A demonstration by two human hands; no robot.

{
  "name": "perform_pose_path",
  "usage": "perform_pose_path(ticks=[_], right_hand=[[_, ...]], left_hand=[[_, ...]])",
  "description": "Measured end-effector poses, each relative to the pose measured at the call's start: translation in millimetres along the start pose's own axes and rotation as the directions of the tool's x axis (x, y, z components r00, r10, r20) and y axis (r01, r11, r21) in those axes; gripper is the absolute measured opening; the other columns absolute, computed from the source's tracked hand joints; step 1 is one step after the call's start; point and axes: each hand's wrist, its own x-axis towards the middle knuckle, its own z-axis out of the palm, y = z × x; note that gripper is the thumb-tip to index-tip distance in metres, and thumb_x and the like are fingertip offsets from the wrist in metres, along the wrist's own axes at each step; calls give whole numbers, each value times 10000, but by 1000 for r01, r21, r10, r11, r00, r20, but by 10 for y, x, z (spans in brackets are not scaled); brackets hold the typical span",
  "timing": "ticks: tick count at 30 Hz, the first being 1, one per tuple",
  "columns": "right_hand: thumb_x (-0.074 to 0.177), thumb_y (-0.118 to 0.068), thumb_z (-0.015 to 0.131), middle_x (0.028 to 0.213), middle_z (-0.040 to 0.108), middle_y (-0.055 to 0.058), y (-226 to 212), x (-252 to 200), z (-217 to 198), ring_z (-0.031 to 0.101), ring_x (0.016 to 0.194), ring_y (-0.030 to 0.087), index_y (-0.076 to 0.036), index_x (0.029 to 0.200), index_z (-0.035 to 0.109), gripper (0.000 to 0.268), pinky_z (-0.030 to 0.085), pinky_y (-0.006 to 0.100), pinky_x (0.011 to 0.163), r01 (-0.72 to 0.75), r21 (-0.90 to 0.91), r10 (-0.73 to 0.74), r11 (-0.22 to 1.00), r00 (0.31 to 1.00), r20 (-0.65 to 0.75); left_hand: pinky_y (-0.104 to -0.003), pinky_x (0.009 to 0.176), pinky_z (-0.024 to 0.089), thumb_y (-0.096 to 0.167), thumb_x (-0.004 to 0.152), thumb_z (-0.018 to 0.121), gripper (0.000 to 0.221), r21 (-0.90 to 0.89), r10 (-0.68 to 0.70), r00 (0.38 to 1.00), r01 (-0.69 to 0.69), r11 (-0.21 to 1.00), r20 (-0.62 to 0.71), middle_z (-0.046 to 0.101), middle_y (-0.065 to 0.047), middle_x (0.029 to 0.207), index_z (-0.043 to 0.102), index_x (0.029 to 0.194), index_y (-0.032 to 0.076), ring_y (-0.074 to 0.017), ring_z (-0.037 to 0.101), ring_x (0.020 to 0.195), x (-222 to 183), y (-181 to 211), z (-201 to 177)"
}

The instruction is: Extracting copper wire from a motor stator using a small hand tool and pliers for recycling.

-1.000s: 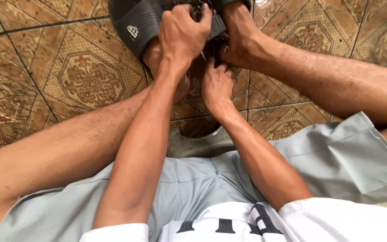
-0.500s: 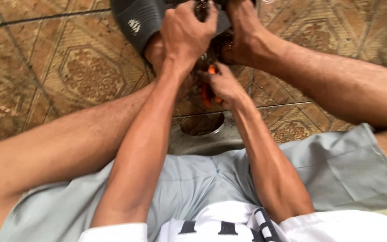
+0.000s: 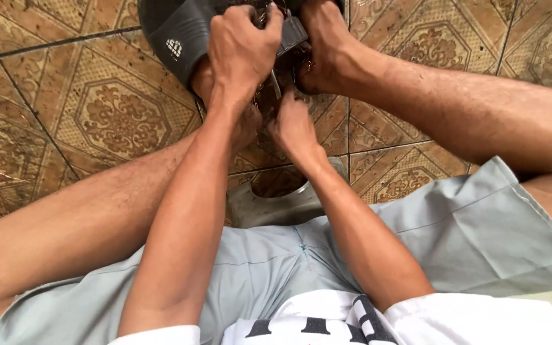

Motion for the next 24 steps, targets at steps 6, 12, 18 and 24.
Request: perform_pose_path(ticks=[6, 12, 18, 24], right_hand=[[971, -93, 592, 728, 537, 64, -168, -40, -298, 534, 550, 194, -56, 1026, 470, 139, 433, 352, 463, -446, 382, 285, 810, 868, 407], [968, -49, 525, 689, 594, 58, -528, 102, -631, 527, 466, 165, -64, 1146, 519, 178, 343, 293, 352, -615, 329, 360, 716, 730, 581], [1027, -112, 554, 687, 580, 66, -544, 252, -629, 529, 432, 162, -9, 1276, 466, 283, 393, 284, 331, -607, 412, 320, 680, 751, 578], [1003, -145, 585, 669, 591, 63, -573, 211, -661, 496, 411, 145, -15, 1131, 540, 188, 382, 267, 314, -646, 469, 344, 602, 740, 578]], left_hand=[[-231, 250, 222, 254, 935, 612, 375, -55, -17, 999, 20, 998, 48, 553, 58, 432, 612, 574, 153, -72, 354, 281, 18, 26, -21], [-223, 222, 212, 268, 931, 616, 380, -52, -52, 997, 55, 997, 58, 529, 64, 428, 596, 569, 156, -63, 333, 274, 23, -55, 51], [-268, 262, 297, 292, 901, 597, 386, -15, -57, 998, 57, 998, 24, 604, 14, 422, 661, 554, 133, -113, 424, 276, 32, 146, -96], [-256, 257, 264, 290, 916, 590, 391, -9, -66, 997, 67, 998, 40, 564, 44, 410, 626, 551, 155, -95, 386, 271, 6, 112, -72]])
